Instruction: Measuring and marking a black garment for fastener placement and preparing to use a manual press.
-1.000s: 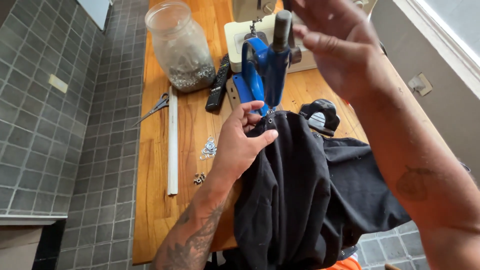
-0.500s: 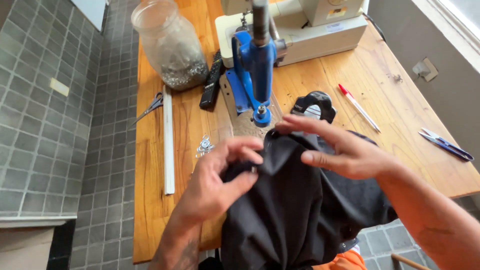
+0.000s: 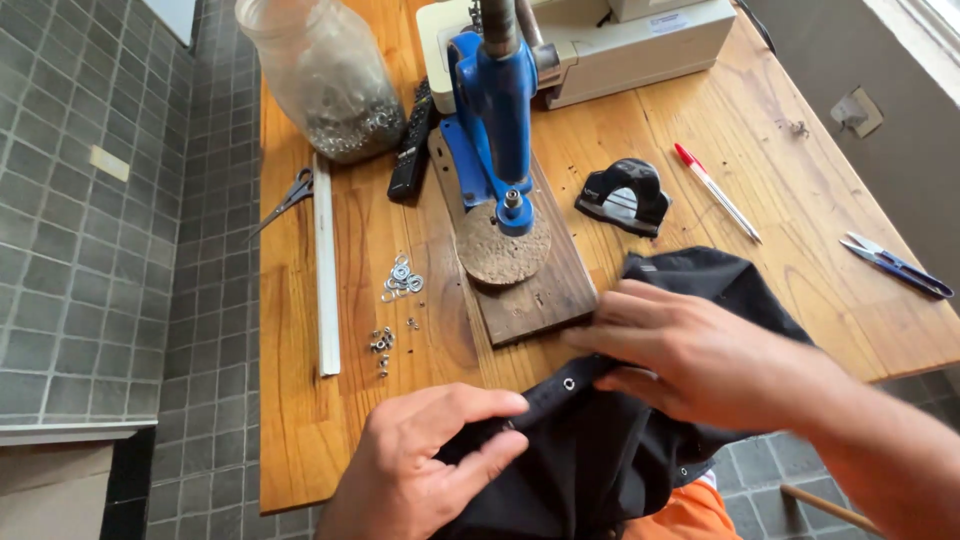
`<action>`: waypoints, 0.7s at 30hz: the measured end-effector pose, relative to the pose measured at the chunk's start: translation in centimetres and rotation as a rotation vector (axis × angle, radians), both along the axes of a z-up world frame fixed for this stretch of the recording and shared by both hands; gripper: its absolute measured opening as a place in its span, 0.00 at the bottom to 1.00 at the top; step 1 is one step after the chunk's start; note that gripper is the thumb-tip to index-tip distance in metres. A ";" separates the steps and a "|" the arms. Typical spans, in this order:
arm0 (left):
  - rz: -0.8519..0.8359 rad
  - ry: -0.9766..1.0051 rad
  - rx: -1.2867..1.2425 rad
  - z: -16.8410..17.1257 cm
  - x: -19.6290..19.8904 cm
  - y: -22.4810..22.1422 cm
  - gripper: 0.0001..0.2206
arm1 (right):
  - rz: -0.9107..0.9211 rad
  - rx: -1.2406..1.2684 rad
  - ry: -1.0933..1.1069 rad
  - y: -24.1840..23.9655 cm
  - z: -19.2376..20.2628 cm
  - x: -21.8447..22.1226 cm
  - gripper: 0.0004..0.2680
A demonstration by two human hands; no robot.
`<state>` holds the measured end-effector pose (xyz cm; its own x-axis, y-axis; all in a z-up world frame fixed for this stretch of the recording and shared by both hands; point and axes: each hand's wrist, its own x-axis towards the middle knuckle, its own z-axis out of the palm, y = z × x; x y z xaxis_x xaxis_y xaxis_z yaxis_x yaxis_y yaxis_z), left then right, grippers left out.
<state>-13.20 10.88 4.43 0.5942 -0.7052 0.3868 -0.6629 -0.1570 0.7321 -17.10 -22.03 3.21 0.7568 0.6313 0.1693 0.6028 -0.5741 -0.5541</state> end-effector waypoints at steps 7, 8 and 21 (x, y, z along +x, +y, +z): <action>0.260 -0.179 -0.048 -3.0 -1.1 0.0 0.10 | -0.362 -0.280 -0.611 1.4 1.4 -4.9 0.08; 0.271 -0.247 -0.080 -3.2 -1.3 -0.1 0.09 | -0.398 -0.301 -0.693 1.6 1.6 -5.4 0.10; 0.475 -0.494 -0.229 -9.5 -1.4 4.3 0.07 | -0.563 -0.309 -0.696 -8.6 -3.1 -8.5 0.08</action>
